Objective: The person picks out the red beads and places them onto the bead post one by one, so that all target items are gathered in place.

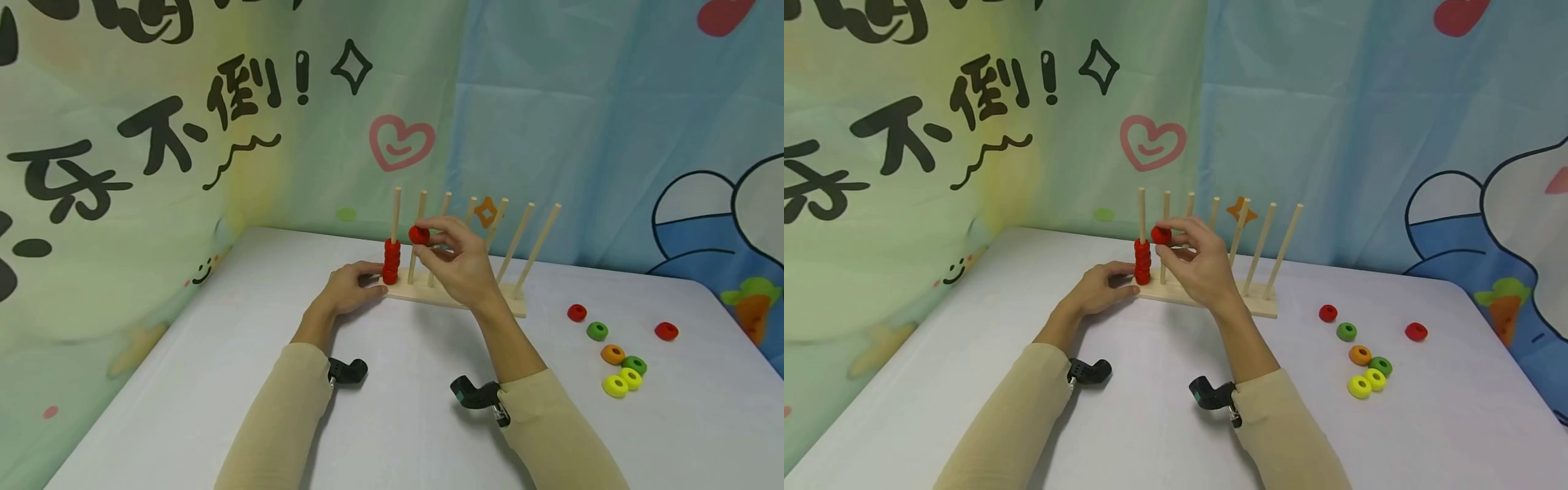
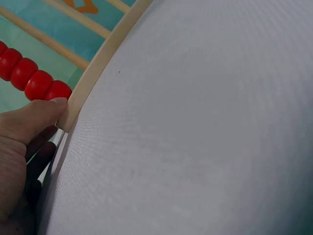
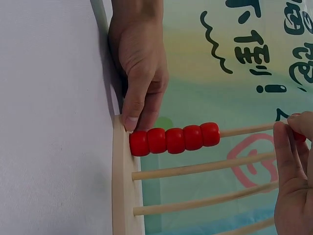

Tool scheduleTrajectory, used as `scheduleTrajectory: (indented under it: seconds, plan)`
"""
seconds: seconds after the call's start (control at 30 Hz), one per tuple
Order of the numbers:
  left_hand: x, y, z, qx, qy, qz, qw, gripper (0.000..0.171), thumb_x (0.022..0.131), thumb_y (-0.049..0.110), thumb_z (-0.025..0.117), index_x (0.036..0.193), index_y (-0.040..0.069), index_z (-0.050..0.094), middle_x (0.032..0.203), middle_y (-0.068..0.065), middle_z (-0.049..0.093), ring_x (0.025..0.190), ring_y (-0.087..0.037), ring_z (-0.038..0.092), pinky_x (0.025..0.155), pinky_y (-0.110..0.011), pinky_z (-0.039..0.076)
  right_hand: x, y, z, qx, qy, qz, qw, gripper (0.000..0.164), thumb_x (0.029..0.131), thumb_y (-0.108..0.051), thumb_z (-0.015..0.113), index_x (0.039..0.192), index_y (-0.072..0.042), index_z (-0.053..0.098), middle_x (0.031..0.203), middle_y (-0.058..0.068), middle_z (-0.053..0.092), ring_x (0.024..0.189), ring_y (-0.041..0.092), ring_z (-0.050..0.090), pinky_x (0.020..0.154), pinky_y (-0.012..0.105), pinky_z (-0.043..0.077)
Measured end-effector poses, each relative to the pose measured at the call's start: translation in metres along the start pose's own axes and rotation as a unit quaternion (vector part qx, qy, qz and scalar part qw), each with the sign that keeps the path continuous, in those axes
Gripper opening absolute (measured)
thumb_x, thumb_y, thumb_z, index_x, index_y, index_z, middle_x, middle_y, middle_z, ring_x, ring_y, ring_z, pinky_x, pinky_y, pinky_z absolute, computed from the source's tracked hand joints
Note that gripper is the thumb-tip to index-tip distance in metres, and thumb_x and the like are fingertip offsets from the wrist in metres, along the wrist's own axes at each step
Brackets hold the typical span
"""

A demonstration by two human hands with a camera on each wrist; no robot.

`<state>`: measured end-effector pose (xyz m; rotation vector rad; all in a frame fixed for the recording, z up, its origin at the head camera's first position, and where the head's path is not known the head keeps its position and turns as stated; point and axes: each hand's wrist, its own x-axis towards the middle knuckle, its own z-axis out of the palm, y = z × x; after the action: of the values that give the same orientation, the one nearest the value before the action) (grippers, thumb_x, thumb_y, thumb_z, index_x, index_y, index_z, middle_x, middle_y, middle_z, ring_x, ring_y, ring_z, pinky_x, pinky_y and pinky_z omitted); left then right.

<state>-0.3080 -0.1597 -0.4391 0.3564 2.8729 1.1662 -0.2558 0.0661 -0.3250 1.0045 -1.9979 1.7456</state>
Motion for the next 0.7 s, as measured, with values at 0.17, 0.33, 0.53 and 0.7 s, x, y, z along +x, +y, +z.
scheduleTrajectory:
  seconds: [0.17, 0.33, 0.53, 0.7]
  plan:
    - [-0.001, 0.000, -0.002, 0.001, 0.003, -0.003, 1.0000, 0.048, 0.087, 0.036, 0.071, 0.132, 0.024, 0.064, 0.139, 0.001, 0.057, 0.135, -0.023, 0.045, 0.117, -0.051, 0.021, 0.006, 0.001, 0.007, 0.016, 0.012, -0.006, 1.000, 0.034, 0.086, 0.013, 0.066, 0.119, 0.010, 0.061, 0.118, 0.023, 0.056, 0.093, 0.043, 0.064, 0.083, 0.032, 0.058]
    - [-0.002, 0.001, -0.002, -0.001, 0.001, -0.008, 1.0000, 0.048, 0.087, 0.037, 0.071, 0.133, 0.024, 0.063, 0.139, 0.002, 0.057, 0.135, -0.023, 0.045, 0.116, -0.051, 0.023, 0.011, 0.000, 0.014, 0.027, 0.022, -0.007, 0.999, 0.034, 0.086, 0.014, 0.064, 0.120, 0.010, 0.060, 0.121, 0.022, 0.054, 0.094, 0.047, 0.062, 0.081, 0.031, 0.058]
    - [-0.002, 0.001, -0.002, -0.004, 0.002, -0.006, 1.0000, 0.048, 0.087, 0.036, 0.072, 0.133, 0.024, 0.064, 0.140, 0.001, 0.057, 0.135, -0.024, 0.045, 0.115, -0.051, 0.027, 0.020, -0.001, 0.019, 0.028, 0.035, 0.000, 0.999, 0.033, 0.089, 0.011, 0.063, 0.122, 0.009, 0.060, 0.121, 0.021, 0.054, 0.096, 0.042, 0.063, 0.080, 0.032, 0.058]
    - [-0.001, 0.001, -0.001, -0.007, -0.001, 0.000, 1.0000, 0.048, 0.087, 0.036, 0.071, 0.133, 0.024, 0.064, 0.140, 0.001, 0.057, 0.135, -0.024, 0.045, 0.115, -0.052, 0.026, 0.026, -0.002, 0.020, 0.025, 0.048, 0.013, 0.998, 0.033, 0.090, 0.009, 0.062, 0.123, 0.008, 0.060, 0.118, 0.019, 0.055, 0.096, 0.037, 0.064, 0.080, 0.031, 0.058]
